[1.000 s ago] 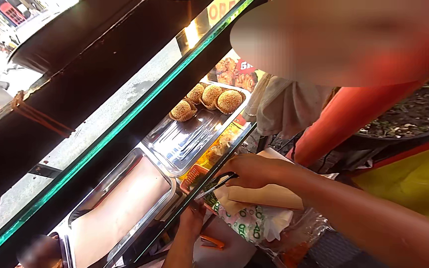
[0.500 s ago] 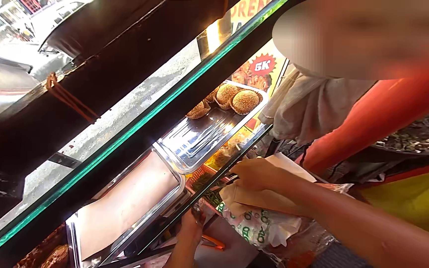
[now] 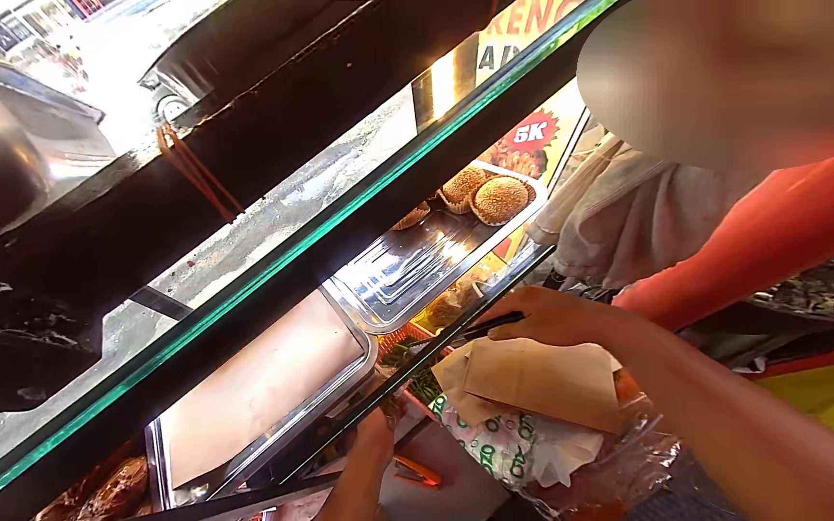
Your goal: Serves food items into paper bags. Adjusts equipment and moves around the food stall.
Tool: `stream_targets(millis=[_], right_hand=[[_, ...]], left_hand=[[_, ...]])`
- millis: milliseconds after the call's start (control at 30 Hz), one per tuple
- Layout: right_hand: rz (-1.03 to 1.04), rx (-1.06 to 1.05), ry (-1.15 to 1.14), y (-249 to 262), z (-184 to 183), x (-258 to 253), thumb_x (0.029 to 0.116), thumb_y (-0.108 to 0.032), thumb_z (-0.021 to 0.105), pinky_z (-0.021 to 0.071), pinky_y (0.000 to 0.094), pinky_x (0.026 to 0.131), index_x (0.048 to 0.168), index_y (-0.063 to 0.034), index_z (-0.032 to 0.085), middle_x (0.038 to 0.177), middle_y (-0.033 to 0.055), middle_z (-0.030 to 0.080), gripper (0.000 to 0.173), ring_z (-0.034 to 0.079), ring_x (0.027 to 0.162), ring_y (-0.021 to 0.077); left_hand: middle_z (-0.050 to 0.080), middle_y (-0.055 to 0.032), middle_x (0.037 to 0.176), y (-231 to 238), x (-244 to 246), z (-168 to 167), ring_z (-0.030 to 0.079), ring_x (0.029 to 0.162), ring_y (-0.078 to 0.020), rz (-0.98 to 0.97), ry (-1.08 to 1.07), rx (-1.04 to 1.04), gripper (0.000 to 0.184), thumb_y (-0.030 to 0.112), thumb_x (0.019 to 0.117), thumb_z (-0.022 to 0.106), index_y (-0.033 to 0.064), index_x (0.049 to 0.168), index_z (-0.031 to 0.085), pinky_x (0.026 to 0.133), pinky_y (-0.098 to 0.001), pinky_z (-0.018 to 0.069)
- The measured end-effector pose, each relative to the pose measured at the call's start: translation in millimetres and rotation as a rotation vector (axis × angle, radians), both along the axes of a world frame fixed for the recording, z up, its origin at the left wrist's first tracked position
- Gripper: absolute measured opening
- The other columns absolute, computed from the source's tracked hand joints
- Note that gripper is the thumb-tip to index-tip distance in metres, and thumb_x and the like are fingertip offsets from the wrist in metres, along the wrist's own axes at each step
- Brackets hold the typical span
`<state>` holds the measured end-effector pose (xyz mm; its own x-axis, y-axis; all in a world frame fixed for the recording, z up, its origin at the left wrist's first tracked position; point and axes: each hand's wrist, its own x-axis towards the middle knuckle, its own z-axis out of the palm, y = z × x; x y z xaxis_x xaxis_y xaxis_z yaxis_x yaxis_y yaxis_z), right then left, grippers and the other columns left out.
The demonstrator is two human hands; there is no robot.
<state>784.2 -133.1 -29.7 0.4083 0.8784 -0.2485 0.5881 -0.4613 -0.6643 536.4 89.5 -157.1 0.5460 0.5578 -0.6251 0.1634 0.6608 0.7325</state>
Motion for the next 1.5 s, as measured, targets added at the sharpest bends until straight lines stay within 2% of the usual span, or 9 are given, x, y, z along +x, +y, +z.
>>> stream_targets(millis=[100,300,467,633,733,967,1133,1333,1500], right_hand=[[-0.031,0.014,0.133,-8,10,-5,0.0998,-0.022,0.069,0.056,0.0349,0.094,0.121,-0.02,0.077,0.108,-0.0026,0.077,0.023,0.07,0.101,0.0082],[-0.013,-0.017,0.111,-6,4,-13,0.0994,-0.027,0.07,0.0561,0.0357,0.094,0.122,-0.0219,0.077,0.108,-0.0038,0.077,0.024,0.07,0.101,0.007],[0.013,-0.098,0.029,7,2,-24,0.1014,-0.031,0.067,0.0548,0.0382,0.095,0.123,-0.0255,0.076,0.109,-0.0046,0.076,0.024,0.069,0.102,0.008],[0.04,-0.111,0.011,10,3,-28,0.1017,-0.032,0.066,0.0545,0.038,0.095,0.126,-0.0265,0.074,0.11,-0.0051,0.075,0.026,0.069,0.103,0.008],[0.032,-0.045,-0.073,4,-10,-25,0.0994,-0.033,0.069,0.0578,0.0381,0.088,0.12,-0.0303,0.077,0.102,-0.008,0.076,0.023,0.07,0.095,0.0067],[0.015,-0.122,-0.179,2,1,-35,0.0998,-0.037,0.067,0.0571,0.0442,0.089,0.121,-0.0352,0.076,0.106,-0.0093,0.076,0.023,0.07,0.098,0.0097],[0.052,-0.193,-0.224,6,10,-45,0.101,-0.039,0.064,0.0524,0.045,0.098,0.125,-0.0361,0.074,0.115,-0.0091,0.074,0.026,0.066,0.11,0.0122],[0.021,-0.131,-0.204,-2,5,-34,0.1004,-0.036,0.066,0.0566,0.044,0.091,0.124,-0.0342,0.074,0.108,-0.0077,0.076,0.025,0.07,0.101,0.0108],[-0.027,-0.2,-0.176,8,-3,-26,0.1011,-0.044,0.063,0.0535,0.045,0.099,0.133,-0.0317,0.069,0.116,-0.0033,0.074,0.034,0.068,0.11,0.0142]], left_hand=[[0.069,-0.0194,0.094,-2,7,1,0.069,0.078,-0.0271,-0.009,-0.046,-0.044,0.037,0.028,0.1112,0.039,-0.0011,0.119,0.061,0.071,-0.0397,0.0594],[0.069,-0.0205,0.101,-2,11,-3,0.07,0.085,-0.0287,-0.113,-0.035,0.022,0.04,0.029,0.1119,0.038,-0.0004,0.127,0.059,0.077,-0.0423,0.0592],[0.069,-0.0196,0.108,0,10,1,0.071,0.089,-0.0273,-0.211,-0.047,0.081,0.033,0.019,0.1068,0.054,0.001,0.135,0.058,0.079,-0.041,0.0603],[0.069,-0.0149,0.097,3,14,-1,0.067,0.077,-0.021,-0.252,-0.008,0.173,0.031,0.02,0.1021,0.064,0.0011,0.127,0.063,0.07,-0.0344,0.059],[0.066,-0.0129,0.088,1,16,2,0.064,0.069,-0.0188,-0.243,0.011,0.175,0.025,0.019,0.102,0.064,0.0014,0.12,0.065,0.064,-0.0312,0.0569],[0.068,-0.0144,0.102,-4,19,7,0.067,0.081,-0.0224,-0.224,0.016,0.089,0.032,0.026,0.1065,0.056,0.0057,0.131,0.06,0.072,-0.0363,0.0589],[0.067,-0.0118,0.093,-6,24,9,0.064,0.074,-0.0191,-0.291,0.041,0.17,0.03,0.024,0.0992,0.069,0.0051,0.121,0.064,0.067,-0.0335,0.0573],[0.067,-0.0137,0.095,-5,24,5,0.066,0.074,-0.0198,-0.212,0.021,0.173,0.028,0.02,0.1032,0.063,0.0017,0.124,0.062,0.07,-0.0332,0.0592],[0.066,-0.0157,0.093,-6,18,6,0.067,0.075,-0.0226,-0.168,0.06,0.099,0.027,0.021,0.1035,0.062,0.0004,0.122,0.06,0.068,-0.0363,0.0608]])
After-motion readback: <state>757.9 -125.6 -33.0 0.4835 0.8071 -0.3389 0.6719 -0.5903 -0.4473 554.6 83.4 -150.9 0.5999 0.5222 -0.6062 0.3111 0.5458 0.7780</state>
